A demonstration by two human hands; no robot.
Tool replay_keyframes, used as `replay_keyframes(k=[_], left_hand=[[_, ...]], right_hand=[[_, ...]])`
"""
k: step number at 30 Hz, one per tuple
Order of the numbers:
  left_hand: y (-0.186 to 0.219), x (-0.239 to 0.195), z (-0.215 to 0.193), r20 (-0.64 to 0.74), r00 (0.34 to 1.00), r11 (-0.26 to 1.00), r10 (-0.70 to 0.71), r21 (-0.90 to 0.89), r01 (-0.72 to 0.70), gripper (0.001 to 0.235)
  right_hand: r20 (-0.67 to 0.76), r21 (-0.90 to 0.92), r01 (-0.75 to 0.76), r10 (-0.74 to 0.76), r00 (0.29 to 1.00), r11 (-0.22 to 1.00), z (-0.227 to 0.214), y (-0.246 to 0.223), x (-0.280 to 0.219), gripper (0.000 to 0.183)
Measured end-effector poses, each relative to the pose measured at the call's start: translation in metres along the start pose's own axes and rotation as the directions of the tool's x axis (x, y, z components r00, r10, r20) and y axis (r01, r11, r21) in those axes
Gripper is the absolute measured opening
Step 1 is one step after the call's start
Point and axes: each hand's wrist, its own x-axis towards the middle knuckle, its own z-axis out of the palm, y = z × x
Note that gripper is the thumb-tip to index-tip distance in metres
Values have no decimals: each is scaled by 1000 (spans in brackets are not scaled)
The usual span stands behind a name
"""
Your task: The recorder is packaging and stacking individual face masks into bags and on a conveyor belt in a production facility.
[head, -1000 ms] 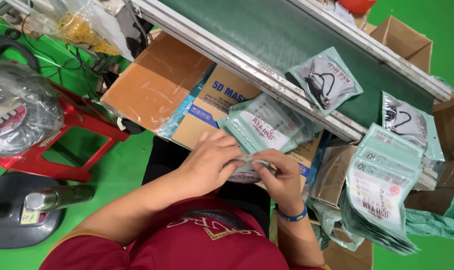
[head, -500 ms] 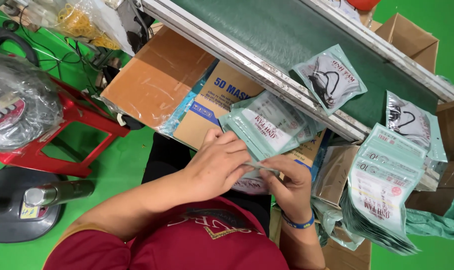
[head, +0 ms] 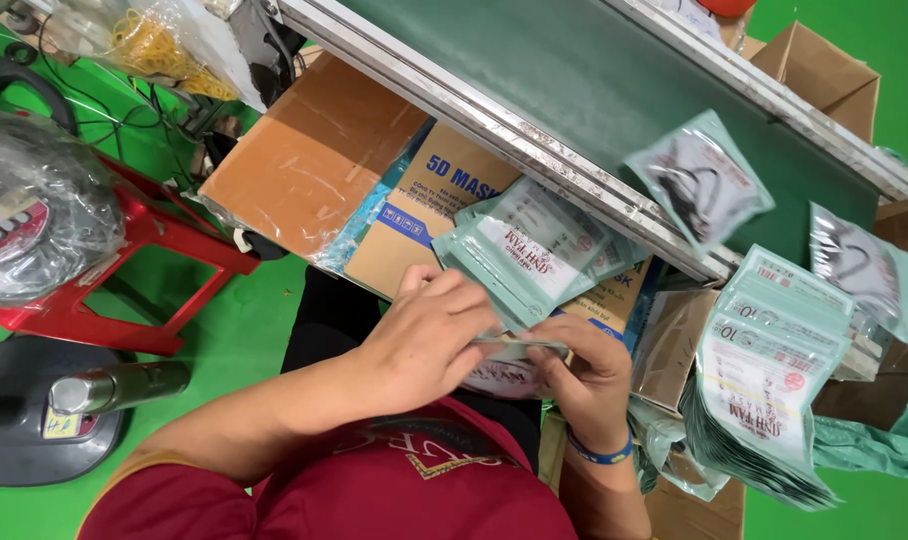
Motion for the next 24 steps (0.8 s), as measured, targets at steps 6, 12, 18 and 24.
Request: replay_keyframes(k=[6, 12, 18, 24], left_hand=[[0, 1, -4, 29, 999, 1000, 12, -20, -12, 13], [0, 0, -2, -36, 999, 1000, 23, -19, -24, 25], [0, -1, -5, 18, 999, 999, 31, -10, -31, 13], [-5, -7, -9, 73, 992, 994, 106, 17, -108, 15]], right_hand=[[-40, 8, -78, 79, 996, 997, -1, -4, -2, 19], [-20, -7, 19, -19, 1000, 1000, 0, -2, -4, 18], [-67, 37, 10, -7, 998, 999, -2, -2, -10, 13], [-108, 5, 40, -39, 993, 999, -3, -1, -19, 15]])
